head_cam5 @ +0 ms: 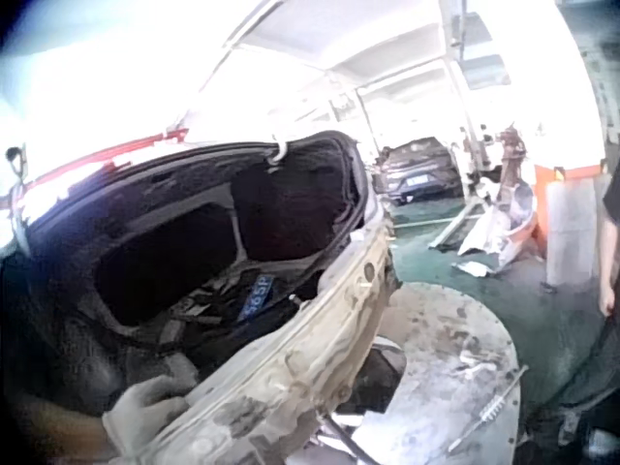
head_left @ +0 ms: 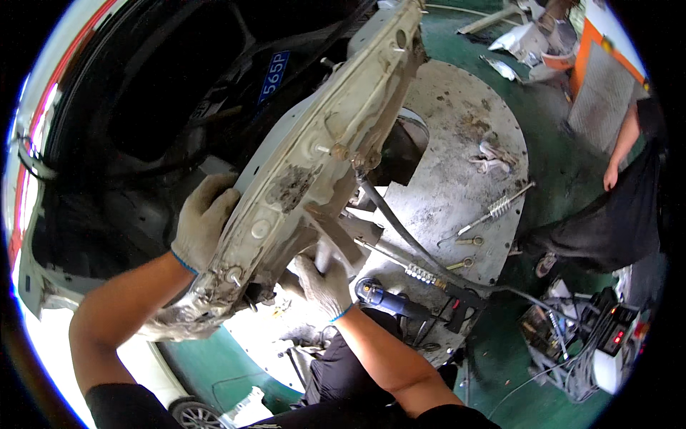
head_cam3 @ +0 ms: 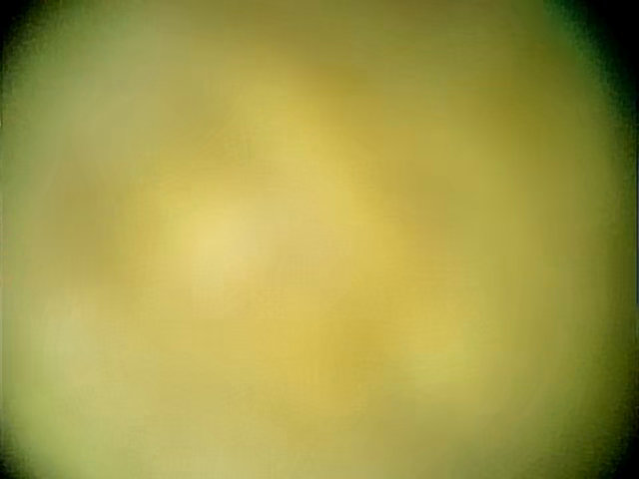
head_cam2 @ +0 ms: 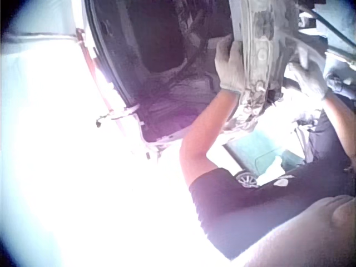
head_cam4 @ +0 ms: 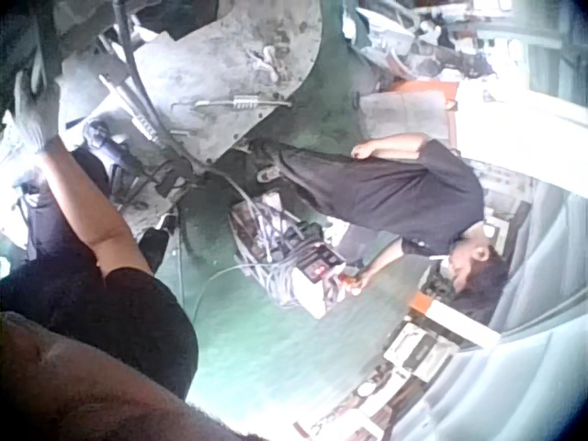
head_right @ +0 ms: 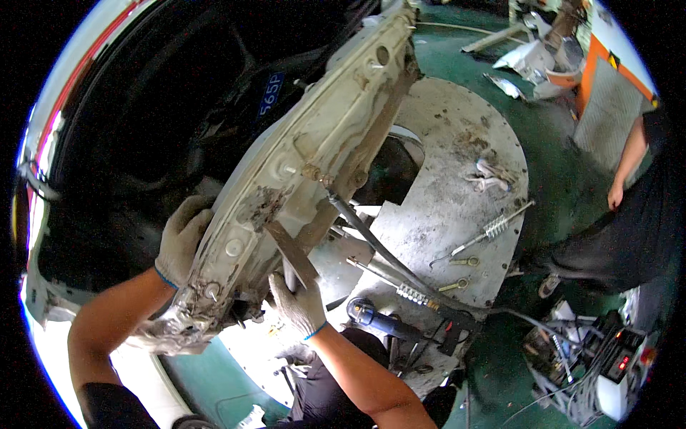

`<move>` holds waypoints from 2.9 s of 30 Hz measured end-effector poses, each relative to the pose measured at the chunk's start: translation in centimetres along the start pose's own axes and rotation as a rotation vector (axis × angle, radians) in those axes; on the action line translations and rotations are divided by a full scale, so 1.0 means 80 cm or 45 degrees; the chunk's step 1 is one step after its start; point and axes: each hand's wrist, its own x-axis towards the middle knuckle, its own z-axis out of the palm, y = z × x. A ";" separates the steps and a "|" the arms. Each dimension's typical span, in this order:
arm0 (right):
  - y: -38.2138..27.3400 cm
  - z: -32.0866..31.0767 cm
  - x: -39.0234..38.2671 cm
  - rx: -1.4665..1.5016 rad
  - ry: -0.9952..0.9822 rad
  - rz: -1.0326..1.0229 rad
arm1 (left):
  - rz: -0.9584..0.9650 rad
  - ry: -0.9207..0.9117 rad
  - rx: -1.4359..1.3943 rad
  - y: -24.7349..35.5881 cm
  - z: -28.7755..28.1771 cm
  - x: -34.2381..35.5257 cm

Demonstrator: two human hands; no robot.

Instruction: The person works on a detached white car bumper mounted on a stand, using a hammer to tap and align sections, then uses a power angle grinder to smooth or cut edges. A coworker stands nearby and occasionally assists by holding the bumper.

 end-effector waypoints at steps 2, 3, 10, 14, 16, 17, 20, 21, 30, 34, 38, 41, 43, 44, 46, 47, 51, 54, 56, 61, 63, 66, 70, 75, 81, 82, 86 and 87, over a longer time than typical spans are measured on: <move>0.011 -0.010 -0.002 -0.027 -0.072 0.162 | 0.021 -0.003 0.041 0.005 0.011 0.005; 0.004 -0.008 -0.012 0.194 -0.054 0.251 | 0.041 0.012 0.079 0.006 0.011 0.005; 0.040 0.016 -0.038 0.110 -0.002 0.256 | 0.050 0.016 0.127 0.007 0.002 0.001; 0.055 0.016 -0.038 0.095 -0.131 0.276 | 0.060 0.076 0.176 0.002 0.000 -0.001; 0.040 0.015 -0.035 0.178 -0.130 0.283 | 0.026 0.068 0.205 0.011 0.000 -0.004; 0.039 0.011 -0.034 -0.027 -0.049 0.168 | 0.020 0.050 0.204 0.010 0.002 -0.001; -0.003 -0.008 -0.029 -0.132 0.049 -0.062 | 0.040 0.049 0.066 0.009 0.008 -0.003; -0.013 -0.014 -0.019 0.147 0.034 0.158 | 0.042 0.041 0.037 0.008 0.009 -0.001; -0.135 -0.152 0.003 1.124 0.019 0.123 | 0.116 -0.018 0.251 0.008 0.002 0.002; -0.101 -0.200 0.030 0.237 0.313 0.279 | -0.083 -0.133 1.091 0.095 0.036 0.013; -0.100 -0.214 0.074 -0.048 0.048 -0.183 | -0.206 -0.014 1.213 0.111 0.080 0.045; -0.075 -0.237 0.146 -0.416 0.008 -0.635 | -0.218 0.044 1.162 0.112 0.096 0.053; -0.058 -0.246 0.172 -0.504 -0.071 -0.573 | -0.215 0.050 1.171 0.104 0.099 0.053; -0.045 -0.247 0.190 -0.509 -0.087 -0.501 | -0.200 0.064 1.182 0.106 0.099 0.055; -0.021 -0.247 0.221 -0.491 -0.057 -0.486 | -0.213 0.090 1.176 0.109 0.101 0.057; -0.016 -0.242 0.232 -0.445 -0.089 -0.531 | -0.224 0.096 1.173 0.107 0.103 0.058; -0.003 -0.228 0.262 -0.473 -0.152 -0.568 | -0.310 0.039 1.098 0.122 0.107 0.060; -0.013 -0.227 0.256 -0.425 -0.059 -0.811 | -0.307 0.060 1.105 0.120 0.110 0.060; 0.016 -0.229 0.273 -0.287 -0.092 -0.946 | -0.221 0.043 1.173 0.109 0.106 0.061; 0.022 -0.230 0.281 -0.542 -0.114 -0.874 | -0.317 0.027 1.092 0.113 0.109 0.068; 0.010 -0.223 0.268 -0.291 -0.010 -0.696 | -0.273 0.004 1.178 0.109 0.106 0.064; 0.002 -0.223 0.275 -0.246 -0.157 -0.738 | -0.319 0.036 1.076 0.109 0.107 0.063; 0.005 -0.211 0.275 -0.065 -0.100 -0.580 | -0.310 0.045 1.123 0.112 0.107 0.064; -0.006 -0.213 0.275 0.028 -0.183 -0.621 | -0.291 0.061 1.046 0.105 0.102 0.064; -0.017 -0.211 0.274 0.016 -0.254 -0.713 | -0.255 0.045 1.082 0.105 0.103 0.065; -0.010 -0.215 0.280 -0.091 -0.247 -0.808 | -0.263 0.049 1.087 0.103 0.103 0.066; -0.001 -0.215 0.272 -0.340 -0.228 -0.671 | -0.307 0.053 1.106 0.106 0.104 0.062; -0.007 -0.211 0.269 -0.239 -0.169 -0.721 | -0.326 0.043 1.107 0.107 0.104 0.061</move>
